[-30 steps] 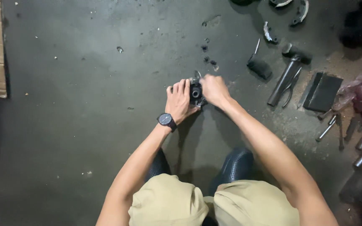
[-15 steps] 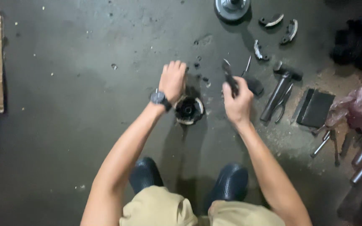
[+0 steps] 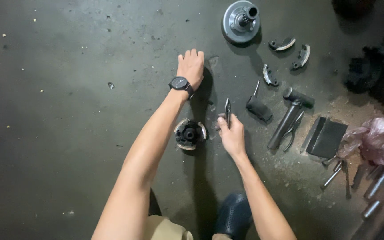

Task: Repairing or assembling the components of a motorcycle centrifugal clutch assembly on the floor.

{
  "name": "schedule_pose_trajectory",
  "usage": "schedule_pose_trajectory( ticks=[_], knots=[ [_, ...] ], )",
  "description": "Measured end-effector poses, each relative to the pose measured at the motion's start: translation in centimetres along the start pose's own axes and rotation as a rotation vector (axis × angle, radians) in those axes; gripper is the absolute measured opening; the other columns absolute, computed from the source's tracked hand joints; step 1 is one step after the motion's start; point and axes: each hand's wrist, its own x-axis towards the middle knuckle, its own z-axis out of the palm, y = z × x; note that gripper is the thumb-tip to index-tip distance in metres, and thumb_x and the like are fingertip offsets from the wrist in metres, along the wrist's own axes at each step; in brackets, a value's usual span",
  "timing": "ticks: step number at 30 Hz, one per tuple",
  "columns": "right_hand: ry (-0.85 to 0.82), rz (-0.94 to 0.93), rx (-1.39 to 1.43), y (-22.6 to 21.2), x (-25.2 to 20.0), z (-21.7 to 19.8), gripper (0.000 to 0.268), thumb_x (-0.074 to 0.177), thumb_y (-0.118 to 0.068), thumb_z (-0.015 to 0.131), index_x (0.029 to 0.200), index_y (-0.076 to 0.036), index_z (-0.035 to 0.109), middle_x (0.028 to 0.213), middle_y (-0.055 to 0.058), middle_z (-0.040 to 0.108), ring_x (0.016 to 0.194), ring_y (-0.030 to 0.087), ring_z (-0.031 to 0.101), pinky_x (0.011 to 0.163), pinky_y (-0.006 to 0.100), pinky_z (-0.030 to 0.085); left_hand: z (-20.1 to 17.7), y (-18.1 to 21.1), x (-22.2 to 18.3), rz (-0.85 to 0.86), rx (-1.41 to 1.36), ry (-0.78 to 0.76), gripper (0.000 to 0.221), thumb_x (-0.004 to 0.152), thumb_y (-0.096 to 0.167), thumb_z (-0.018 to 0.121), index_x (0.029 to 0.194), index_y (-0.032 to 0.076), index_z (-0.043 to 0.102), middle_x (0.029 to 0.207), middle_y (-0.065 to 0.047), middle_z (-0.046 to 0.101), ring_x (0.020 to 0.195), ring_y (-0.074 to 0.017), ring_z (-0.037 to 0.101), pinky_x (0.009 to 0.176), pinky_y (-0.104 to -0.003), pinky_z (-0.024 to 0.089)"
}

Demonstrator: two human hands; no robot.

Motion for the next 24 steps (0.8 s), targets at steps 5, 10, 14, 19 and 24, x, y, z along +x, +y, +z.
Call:
schedule_pose_trajectory(
  ticks=[5, 10, 14, 19, 24],
  knots=[
    [-0.059, 0.066, -0.162, -0.8, -0.6, 0.0, 0.033, 0.105, -0.026, 0.049, 0.108, 0.0, 0.069, 0.074, 0.006, 0.068, 0.054, 0.012, 0.06, 0.048, 0.028, 0.047, -5.0, 1.8, -4.6, -0.333, -0.874, -0.001, 0.018, 0.086, 0.008, 0.076, 0.1, -0.003, 0.074, 0.088, -0.015, 0.075, 0.08, -0.0269, 0.071, 0.073, -0.038, 0.056],
    [-0.13, -0.162, -0.302, -2.3, -2.5, 1.0, 0.041, 0.106, -0.033, 0.047, 0.104, 0.0, 0.071, 0.072, 0.007, 0.072, 0.063, 0.016, 0.067, 0.059, 0.033, 0.052, -10.0, 3.1, -10.9, -0.519, -1.286, 0.042, 0.024, 0.092, 0.014, 0.074, 0.111, -0.001, 0.078, 0.096, -0.007, 0.08, 0.083, -0.0089, 0.073, 0.077, -0.025, 0.059],
    [-0.075, -0.347, -0.57, -4.2, -4.7, 1.9, 0.047, 0.107, -0.035, 0.05, 0.086, 0.004, 0.065, 0.069, 0.018, 0.062, 0.063, 0.031, 0.062, 0.063, 0.044, 0.048, -12.4, 4.5, -14.4, -0.535, -1.387, 0.084, 0.023, 0.092, 0.011, 0.074, 0.111, -0.002, 0.077, 0.096, -0.007, 0.079, 0.084, -0.0096, 0.074, 0.078, -0.025, 0.06],
    [-0.117, -0.381, -0.521, -6.6, -7.5, 1.9, 0.044, 0.105, -0.035, 0.05, 0.085, 0.002, 0.062, 0.067, 0.022, 0.06, 0.061, 0.036, 0.06, 0.063, 0.046, 0.047, -15.0, 6.9, -16.3, -0.399, -1.265, 0.165, 0.015, 0.09, 0.009, 0.077, 0.101, -0.001, 0.077, 0.091, -0.005, 0.078, 0.082, -0.009, 0.072, 0.076, -0.025, 0.059],
    [-0.099, -0.473, -0.542, -7.8, -9.3, 2.3, 0.041, 0.105, -0.033, 0.052, 0.087, 0.003, 0.062, 0.07, 0.026, 0.059, 0.064, 0.044, 0.057, 0.061, 0.047, 0.046, -17.2, 8.0, -17.2, -0.121, -0.956, 0.332, 0.012, 0.086, 0.003, 0.078, 0.096, -0.001, 0.072, 0.091, -0.008, 0.071, 0.079, -0.0155, 0.069, 0.074, -0.028, 0.057]
  ],
)
